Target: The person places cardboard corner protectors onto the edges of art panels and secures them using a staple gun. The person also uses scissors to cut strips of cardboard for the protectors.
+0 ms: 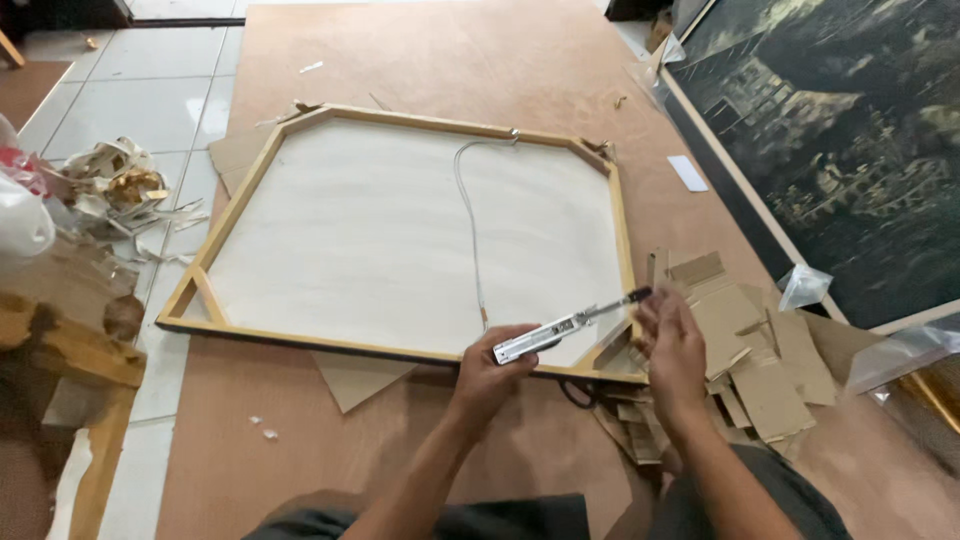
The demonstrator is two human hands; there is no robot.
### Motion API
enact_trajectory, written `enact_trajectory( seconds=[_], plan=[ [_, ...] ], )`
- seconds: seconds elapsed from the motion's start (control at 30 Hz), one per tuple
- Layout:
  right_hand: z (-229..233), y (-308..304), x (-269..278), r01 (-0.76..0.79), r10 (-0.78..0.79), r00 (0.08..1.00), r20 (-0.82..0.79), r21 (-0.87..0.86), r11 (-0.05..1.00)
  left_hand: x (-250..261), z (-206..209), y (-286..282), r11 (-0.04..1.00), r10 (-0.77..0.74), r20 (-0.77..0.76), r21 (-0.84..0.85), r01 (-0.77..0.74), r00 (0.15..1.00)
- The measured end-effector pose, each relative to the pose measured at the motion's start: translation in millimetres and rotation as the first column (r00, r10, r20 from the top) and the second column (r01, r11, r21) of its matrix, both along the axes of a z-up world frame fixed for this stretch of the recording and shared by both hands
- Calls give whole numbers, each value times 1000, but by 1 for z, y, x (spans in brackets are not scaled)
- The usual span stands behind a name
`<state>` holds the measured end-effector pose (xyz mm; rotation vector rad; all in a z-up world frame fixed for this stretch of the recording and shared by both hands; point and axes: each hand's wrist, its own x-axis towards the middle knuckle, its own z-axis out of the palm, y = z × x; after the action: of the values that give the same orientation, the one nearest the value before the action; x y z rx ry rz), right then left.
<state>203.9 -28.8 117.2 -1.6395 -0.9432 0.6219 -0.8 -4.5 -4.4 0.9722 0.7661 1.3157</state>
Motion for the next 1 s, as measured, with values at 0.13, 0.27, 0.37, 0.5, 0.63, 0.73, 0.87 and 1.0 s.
enact_trajectory(
  seconds=[0.13, 0.27, 0.37, 0.5, 0.63, 0.73, 0.87, 1.0],
  plan=[
    [-13, -3, -7, -43, 31, 997, -74, -155, 987, 2, 20, -7, 988, -119, -98, -110, 108, 988],
    [-42, -5, -20, -155, 157, 988, 9, -123, 980, 8, 6, -6, 996, -44, -68, -86, 38, 997],
    [-45, 2, -23, -179, 155, 957, -244, -77, 981, 2, 12, -4, 998, -33, -135, -64, 24, 990],
    [-41, 6, -27, -117, 97, 934, -344, -37, 992, 7, 12, -6, 994, -68, -60, -91, 62, 996],
    [-43, 5, -31, -39, 50, 923, -381, 36, 999, 11, 10, -10, 997, -81, -53, -21, 80, 995],
    [-62, 10, -28, -44, 42, 911, -411, 6, 999, 9, 13, -16, 998, -64, -147, -27, 61, 987],
    [-85, 17, -18, -120, 106, 891, -442, -5, 993, 13, 8, -18, 1000, -19, -156, -23, 15, 988],
    [-58, 11, -27, -133, 96, 959, -267, -125, 983, 14, 9, -21, 994, -44, -94, -103, 34, 995]
  ],
)
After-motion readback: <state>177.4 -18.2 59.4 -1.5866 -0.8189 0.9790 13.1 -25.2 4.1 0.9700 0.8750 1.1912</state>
